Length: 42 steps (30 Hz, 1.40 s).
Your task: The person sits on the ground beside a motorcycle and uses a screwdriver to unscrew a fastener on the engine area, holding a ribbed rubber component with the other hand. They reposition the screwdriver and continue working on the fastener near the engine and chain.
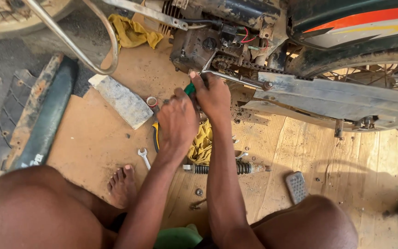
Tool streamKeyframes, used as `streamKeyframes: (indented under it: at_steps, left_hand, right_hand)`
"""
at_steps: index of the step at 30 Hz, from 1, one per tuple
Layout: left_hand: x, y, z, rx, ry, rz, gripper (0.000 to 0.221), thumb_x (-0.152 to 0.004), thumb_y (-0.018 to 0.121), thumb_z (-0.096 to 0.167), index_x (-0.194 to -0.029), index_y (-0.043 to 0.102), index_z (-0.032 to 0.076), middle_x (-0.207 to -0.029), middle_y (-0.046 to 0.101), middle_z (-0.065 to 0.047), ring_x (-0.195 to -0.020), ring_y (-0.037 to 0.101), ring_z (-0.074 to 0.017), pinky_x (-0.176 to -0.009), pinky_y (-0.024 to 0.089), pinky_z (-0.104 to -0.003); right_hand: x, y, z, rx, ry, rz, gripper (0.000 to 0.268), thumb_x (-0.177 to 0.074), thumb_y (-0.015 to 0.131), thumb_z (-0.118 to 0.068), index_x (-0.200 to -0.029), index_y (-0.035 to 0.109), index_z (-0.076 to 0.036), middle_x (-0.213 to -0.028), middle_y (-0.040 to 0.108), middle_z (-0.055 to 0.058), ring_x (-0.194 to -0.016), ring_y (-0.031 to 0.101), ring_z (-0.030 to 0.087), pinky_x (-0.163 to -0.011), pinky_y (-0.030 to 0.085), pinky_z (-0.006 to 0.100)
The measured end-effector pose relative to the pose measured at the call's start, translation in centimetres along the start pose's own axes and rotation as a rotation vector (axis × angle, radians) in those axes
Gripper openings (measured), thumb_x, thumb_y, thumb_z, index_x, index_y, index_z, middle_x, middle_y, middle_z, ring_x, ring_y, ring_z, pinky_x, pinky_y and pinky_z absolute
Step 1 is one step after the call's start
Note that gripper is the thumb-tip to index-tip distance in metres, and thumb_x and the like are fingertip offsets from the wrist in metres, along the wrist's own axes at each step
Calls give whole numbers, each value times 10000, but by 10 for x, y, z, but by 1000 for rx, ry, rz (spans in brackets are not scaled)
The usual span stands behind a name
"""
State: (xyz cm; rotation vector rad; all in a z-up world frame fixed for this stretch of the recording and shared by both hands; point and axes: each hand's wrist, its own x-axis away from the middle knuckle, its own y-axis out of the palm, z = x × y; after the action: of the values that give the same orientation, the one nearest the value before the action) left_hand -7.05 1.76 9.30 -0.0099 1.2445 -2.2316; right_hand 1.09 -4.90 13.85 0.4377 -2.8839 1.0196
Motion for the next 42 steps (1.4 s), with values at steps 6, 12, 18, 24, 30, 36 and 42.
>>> streamKeyframes:
  at_steps: [6,12,18,24,30,36,42]
  left_hand:
    - [0,22,0,-129,89,172,251,-782,690,84,-964,623,-74,-709,698,-222,-562,703,-356,-461,553,-443]
    - [2,24,14,-114,26,79,347,-1040,608,295,-865,636,-3,-586,656,-166,-525,681,-336,-480,507,-468]
    - [0,19,25,-2,-20,78,454,-1071,535,357,-905,634,-53,-577,652,-184,-498,672,-343,-457,501,-460]
    - [-7,27,22,55,-67,56,476,-1098,458,365,-868,660,1,-574,644,-189,-532,677,-375,-497,513,-483]
    - [-20,33,0,490,-367,-185,544,-1122,378,419,-841,691,74,-677,701,-94,-660,692,-262,-635,486,-419]
    - [-26,26,-11,1142,-829,-360,450,-983,488,571,-971,586,132,-763,609,40,-618,552,-86,-534,432,-296]
    - [-18,56,-12,564,-427,-361,723,-1089,338,586,-951,724,-10,-809,753,-179,-791,741,-296,-717,527,-434]
  right_hand:
    - [-20,32,52,-546,-78,-71,368,-1045,611,-276,-1096,705,76,-959,755,191,-851,680,260,-770,564,363]
    - [-18,6,58,-1335,61,-510,399,-1064,519,-231,-1233,604,121,-1169,718,293,-1086,719,377,-1007,585,477]
    - [-23,6,76,-1339,-12,-549,362,-1062,592,-186,-1257,607,119,-1136,718,259,-1162,705,382,-1092,565,478]
    - [-29,10,86,-1312,6,-479,329,-1065,616,-218,-1169,645,92,-1042,742,233,-1060,719,360,-977,587,437]
    - [-28,14,74,-1206,136,-288,275,-940,761,-208,-1072,732,31,-898,754,103,-728,686,166,-608,549,277]
    - [-19,20,55,-971,135,-60,310,-862,858,-242,-922,729,34,-671,667,52,-481,539,114,-422,409,260]
    - [-9,8,59,-1100,134,-169,262,-912,782,-188,-1006,687,37,-846,780,140,-664,704,176,-558,554,287]
